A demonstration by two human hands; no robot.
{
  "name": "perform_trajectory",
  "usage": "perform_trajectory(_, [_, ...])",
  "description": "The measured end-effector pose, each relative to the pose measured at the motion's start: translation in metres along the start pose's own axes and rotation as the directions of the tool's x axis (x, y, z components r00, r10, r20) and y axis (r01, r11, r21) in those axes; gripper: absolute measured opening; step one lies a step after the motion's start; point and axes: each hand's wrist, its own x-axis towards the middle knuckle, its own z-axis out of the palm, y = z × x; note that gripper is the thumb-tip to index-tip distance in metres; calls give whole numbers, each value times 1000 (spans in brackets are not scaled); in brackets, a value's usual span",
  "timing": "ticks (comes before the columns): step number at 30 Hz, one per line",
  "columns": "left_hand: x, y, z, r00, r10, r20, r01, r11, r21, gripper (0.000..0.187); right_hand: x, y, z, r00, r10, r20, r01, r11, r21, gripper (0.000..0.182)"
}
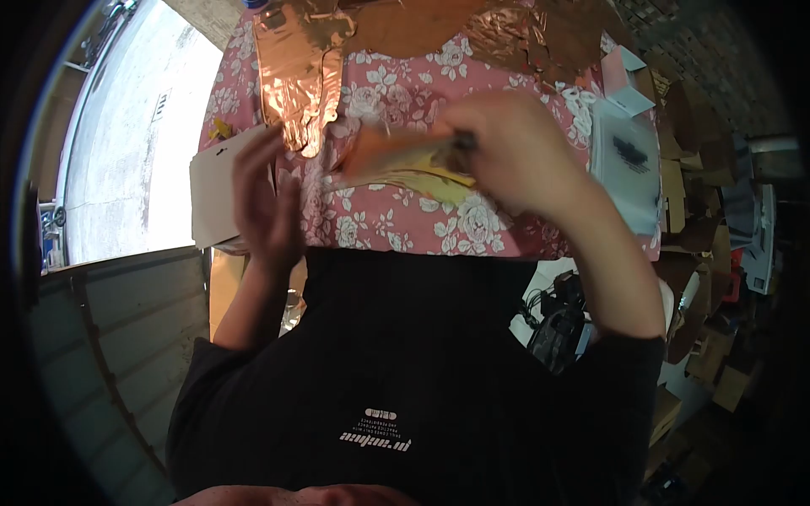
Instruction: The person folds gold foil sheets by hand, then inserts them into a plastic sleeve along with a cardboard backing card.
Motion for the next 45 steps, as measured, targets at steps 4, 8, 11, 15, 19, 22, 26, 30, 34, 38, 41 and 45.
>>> perform_trajectory(4, [17, -4, -9, 716, -595, 364, 654, 390, -648, 51, -55, -10, 15, 757, -551, -352, 460, 831, -311, 12])
perform_trajectory(8, [20, 5, 14, 215, -431, 876, 929, -187, -320, 53, -76, -9, 51, 627, -672, -394, 545, 740, -395, 13])
perform_trajectory(11, [25, 25, 35, 146, -444, 884, 984, -32, -178, 43, -83, 4, 77, 602, -669, -437, 519, 743, -423, 13])
perform_trajectory(15, [35, 35, 44, 343, -599, 724, 904, 421, -80, 40, -94, 10, 81, 781, -459, -422, 295, 868, -398, 20])
perform_trajectory(19, [24, 28, 43, 397, -681, 615, 914, 355, -197, 36, -121, 3, 97, 755, 25, -656, -8, 1000, 30, 36])
perform_trajectory(22, [5, 15, 49, 444, -668, 597, 894, 367, -255, 34, -120, -12, 96, 706, 528, -471, -93, 729, 678, 35])
perform_trajectory(26, [-3, 20, 61, 493, -660, 567, 868, 334, -367, 31, -111, -11, 116, 737, 672, -74, -338, 460, 821, 36])
perform_trajectory(30, [1, 33, 62, 394, -717, 574, 898, 167, -408, 29, -107, -12, 126, 742, 670, 22, -241, 236, 942, 34])
perform_trajectory(34, [-2, 22, 61, 295, -694, 657, 907, -13, -421, 31, -109, -5, 133, 740, 670, 57, -189, 126, 974, 31])
perform_trajectory(38, [4, 32, 63, 307, -681, 665, 903, -12, -429, 31, -117, 4, 147, 787, 616, -39, -114, 207, 972, 29])
perform_trajectory(41, [0, 28, 65, 337, -703, 627, 904, 55, -424, 31, -125, 1, 148, 806, 587, 76, -216, 172, 961, 28])
perform_trajectory(45, [-5, 23, 64, 359, -695, 622, 908, 108, -404, 29, -115, -22, 142, 735, 664, -136, -89, 294, 952, 34])
